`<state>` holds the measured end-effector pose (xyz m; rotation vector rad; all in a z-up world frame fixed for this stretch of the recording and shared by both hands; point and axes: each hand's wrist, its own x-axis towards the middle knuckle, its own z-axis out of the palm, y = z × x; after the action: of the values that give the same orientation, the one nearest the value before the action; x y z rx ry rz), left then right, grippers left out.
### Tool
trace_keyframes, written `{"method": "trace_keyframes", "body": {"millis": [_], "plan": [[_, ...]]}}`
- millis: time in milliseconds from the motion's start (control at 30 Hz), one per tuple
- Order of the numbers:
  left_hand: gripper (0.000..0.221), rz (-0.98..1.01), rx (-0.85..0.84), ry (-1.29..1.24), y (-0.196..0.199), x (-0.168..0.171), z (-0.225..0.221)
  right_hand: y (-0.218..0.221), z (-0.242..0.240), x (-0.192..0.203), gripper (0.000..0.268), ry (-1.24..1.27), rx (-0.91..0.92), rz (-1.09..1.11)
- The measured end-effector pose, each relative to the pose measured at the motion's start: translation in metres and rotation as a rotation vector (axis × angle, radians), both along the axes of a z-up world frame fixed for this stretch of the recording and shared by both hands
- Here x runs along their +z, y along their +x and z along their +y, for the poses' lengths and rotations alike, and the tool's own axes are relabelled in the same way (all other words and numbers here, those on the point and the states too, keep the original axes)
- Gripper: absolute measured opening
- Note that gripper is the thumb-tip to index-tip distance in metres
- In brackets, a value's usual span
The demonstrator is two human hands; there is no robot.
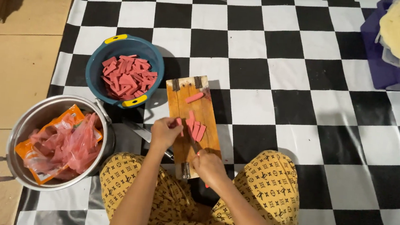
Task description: Peeling the plastic casing off sausages and cutting them into smaller pieces on a wooden board.
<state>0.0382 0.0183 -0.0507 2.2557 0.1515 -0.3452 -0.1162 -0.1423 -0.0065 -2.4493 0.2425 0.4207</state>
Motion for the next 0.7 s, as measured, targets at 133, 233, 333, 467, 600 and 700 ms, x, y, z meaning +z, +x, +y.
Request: {"method": "trace_keyframes", "body": {"millis": [133, 233, 333, 467, 600, 700], "plan": [[0.046, 0.13, 0.122, -0.219, -0.026, 0.014, -0.007, -0.001, -0.008, -0.007, 0.037, -0.017, -0.018, 0.002], [0.047, 0.13, 0.171, -0.29, -0.035, 0.029, -0.011, -0.001, -0.007, 0.001, 0.034, -0.028, -0.041, -0.042], [0.047, 0.123, 0.168, -0.299, -0.044, 0.044, -0.011, -0.002, -0.003, -0.006, 0.034, -0.031, -0.023, -0.054], [0.036, 0.076, 0.127, -0.243, -0.046, 0.035, -0.01, -0.002, 0.013, -0.005, 0.035, -0.051, -0.02, -0.074], [0.029, 0.053, 0.104, -0.17, -0.042, 0.026, -0.009, -0.003, 0.025, 0.037, 0.029, -0.142, -0.021, -0.141], [0.024, 0.037, 0.093, -0.085, -0.047, 0.033, -0.015, -0.006, 0.033, -0.014, 0.022, -0.366, 0.008, -0.403]]}}
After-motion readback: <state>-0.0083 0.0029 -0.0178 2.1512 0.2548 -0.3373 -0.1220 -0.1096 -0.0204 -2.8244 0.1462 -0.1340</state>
